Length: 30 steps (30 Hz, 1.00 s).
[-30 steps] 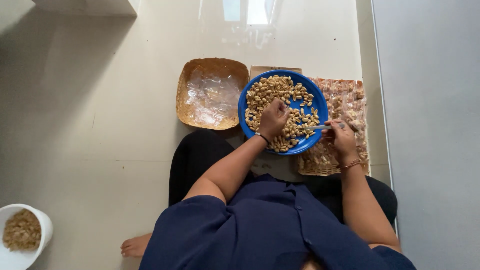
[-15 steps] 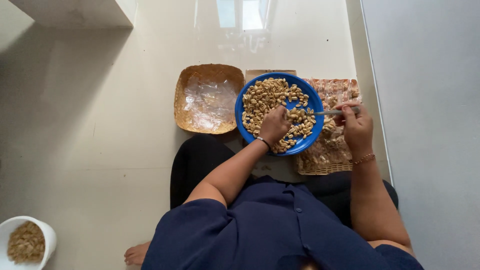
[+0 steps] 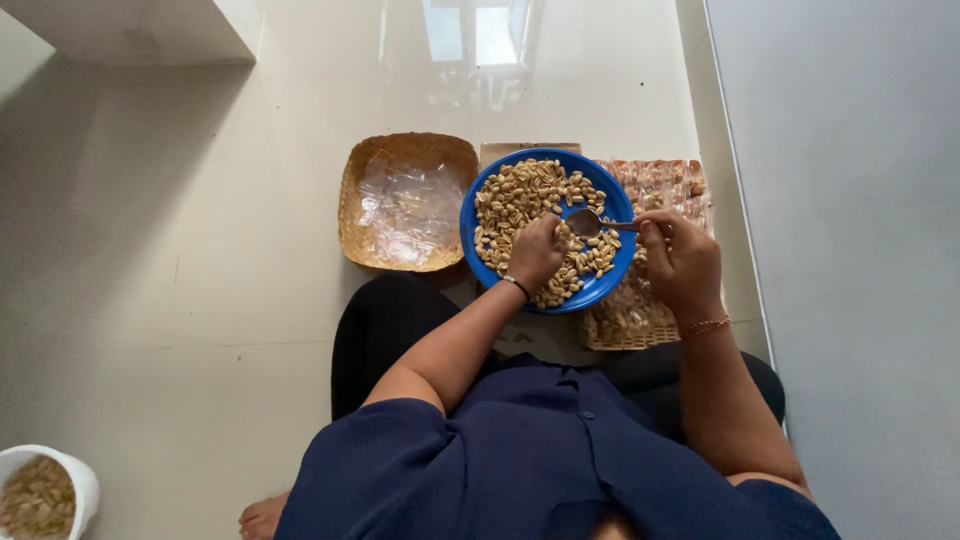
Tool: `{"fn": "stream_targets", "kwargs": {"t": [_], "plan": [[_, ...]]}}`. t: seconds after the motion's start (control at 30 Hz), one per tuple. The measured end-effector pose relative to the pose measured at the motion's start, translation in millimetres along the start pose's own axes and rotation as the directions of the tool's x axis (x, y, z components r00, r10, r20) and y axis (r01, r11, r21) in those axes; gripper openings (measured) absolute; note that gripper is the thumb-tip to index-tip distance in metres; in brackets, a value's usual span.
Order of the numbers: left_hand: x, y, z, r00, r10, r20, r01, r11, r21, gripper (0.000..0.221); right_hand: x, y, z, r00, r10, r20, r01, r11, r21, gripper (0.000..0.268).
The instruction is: Sorting through a bowl of nuts to remove impurities or specific pieces using a spoon and hands
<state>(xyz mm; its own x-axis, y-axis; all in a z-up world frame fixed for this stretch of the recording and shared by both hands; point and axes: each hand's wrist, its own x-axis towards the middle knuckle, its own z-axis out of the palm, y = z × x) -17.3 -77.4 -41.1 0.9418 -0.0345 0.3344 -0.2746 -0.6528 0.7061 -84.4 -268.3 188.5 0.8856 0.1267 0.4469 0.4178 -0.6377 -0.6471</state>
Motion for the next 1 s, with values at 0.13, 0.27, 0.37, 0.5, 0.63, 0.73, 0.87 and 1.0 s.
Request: {"fn": "stream_targets", "kwargs": {"t": [0.13, 0.27, 0.37, 0.5, 0.63, 0.73, 0.87, 1.0], "plan": [[2, 1, 4, 1.000, 0.001, 0.014, -0.001, 1.000, -0.027, 0.034, -1, -7, 6, 1.000, 0.002, 0.021, -0.003, 0.997, 0.078, 0.013], [2, 2, 4, 1.000, -0.024, 0.004, 0.024, 0.999, -0.034, 0.038, -1, 0, 9, 0.999, -0.012, 0.044, 0.009, 0.998, 0.065, 0.011], [5, 4, -2, 1.000, -0.015, -0.023, 0.014, 0.997, -0.071, 0.032, 3, 11, 5, 1.000, 0.006, -0.020, -0.004, 0.992, 0.124, 0.012], [3, 7, 5, 0.999, -0.019, -0.045, 0.014, 0.993, -0.113, 0.032, -2, 13, 16, 0.998, 0.060, 0.016, -0.062, 0.984, 0.164, 0.013], [3, 0, 0, 0.999, -0.013, -0.043, 0.008, 0.991, -0.130, 0.031, -12, 33, 16, 0.988, 0.148, -0.035, -0.133, 0.954, 0.269, 0.014], [9, -1, -12, 0.999, -0.007, -0.048, -0.002, 0.983, -0.182, 0.037, -18, 69, 17, 0.941, 0.293, -0.166, -0.216, 0.903, 0.371, 0.017], [11, 1, -18, 0.998, -0.050, 0.039, 0.061, 0.934, -0.353, 0.037, -39, 156, 41, 0.808, 0.580, 0.104, -0.539, 0.656, 0.529, 0.019], [12, 2, -24, 0.997, -0.031, 0.073, 0.063, 0.871, -0.487, 0.036, -68, 242, 64, 0.653, 0.669, 0.355, -0.747, 0.496, 0.442, 0.022]]}}
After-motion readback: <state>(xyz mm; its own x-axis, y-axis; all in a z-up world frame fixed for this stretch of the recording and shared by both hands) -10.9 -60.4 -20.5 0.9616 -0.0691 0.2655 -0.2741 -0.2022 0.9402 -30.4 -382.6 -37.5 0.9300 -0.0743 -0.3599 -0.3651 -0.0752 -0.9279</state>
